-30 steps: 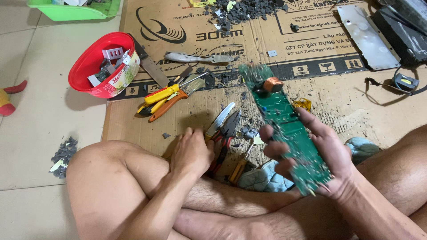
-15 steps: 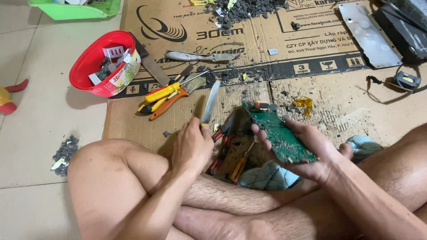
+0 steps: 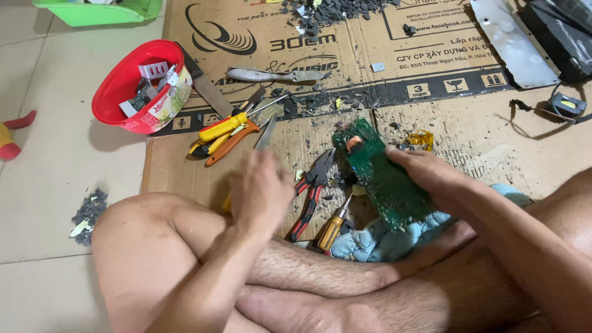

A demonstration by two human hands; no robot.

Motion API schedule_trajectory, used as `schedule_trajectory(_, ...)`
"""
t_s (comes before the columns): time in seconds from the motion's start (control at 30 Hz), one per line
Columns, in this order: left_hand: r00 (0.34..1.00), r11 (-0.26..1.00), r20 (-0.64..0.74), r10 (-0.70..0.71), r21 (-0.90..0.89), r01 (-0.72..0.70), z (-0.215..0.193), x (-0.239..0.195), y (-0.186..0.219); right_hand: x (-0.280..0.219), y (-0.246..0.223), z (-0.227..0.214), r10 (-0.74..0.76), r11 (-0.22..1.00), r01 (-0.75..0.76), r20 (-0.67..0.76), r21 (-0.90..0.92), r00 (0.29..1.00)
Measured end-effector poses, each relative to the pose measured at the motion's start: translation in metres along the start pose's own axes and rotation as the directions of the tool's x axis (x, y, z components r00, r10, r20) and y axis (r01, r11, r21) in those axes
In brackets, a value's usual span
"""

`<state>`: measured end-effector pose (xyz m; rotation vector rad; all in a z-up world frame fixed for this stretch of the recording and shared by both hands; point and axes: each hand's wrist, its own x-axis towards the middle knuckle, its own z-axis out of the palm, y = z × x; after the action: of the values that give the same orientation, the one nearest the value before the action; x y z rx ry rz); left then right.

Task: The person sits on the floor and uses a screwdriver and pliers to remove components from a green circuit board. They scrape the board surface, pry off parts, and place the removed pieces onto a cardboard sheet.

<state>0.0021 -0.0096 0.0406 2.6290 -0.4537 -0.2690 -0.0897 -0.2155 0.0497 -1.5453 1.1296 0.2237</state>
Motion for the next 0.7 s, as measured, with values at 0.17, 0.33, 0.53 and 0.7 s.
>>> schedule_trajectory(0.17, 0.951, 0.976, 0.293, 0.1, 0.157, -0.151, 0.023, -0.017, 0.006, 0.05, 0.026, -0.011, -0.175, 0.84, 0.157, 0.015, -0.52, 0.984)
schedule_trajectory(0.33, 0.944, 0.988, 0.327, 0.047, 0.122, -0.092, 0.024, -0.006, -0.001, 0.033, 0.031, 0.005, -0.491, 0.469, 0.282, 0.019, -0.837, 0.871)
schedule_trajectory(0.53, 0.999, 0.999, 0.043, -0.03, 0.014, 0.03, 0.016, 0.021, -0.031, 0.061, 0.036, 0.006, -0.513, 0.342, 0.292, 0.083, -0.893, 0.854)
schedule_trajectory(0.7, 0.981, 0.958, -0.179, 0.077, 0.286, -0.023, 0.004, 0.041, -0.052, 0.065, 0.031, -0.004, -0.669, 0.454, 0.436, 0.026, -0.777, 0.743)
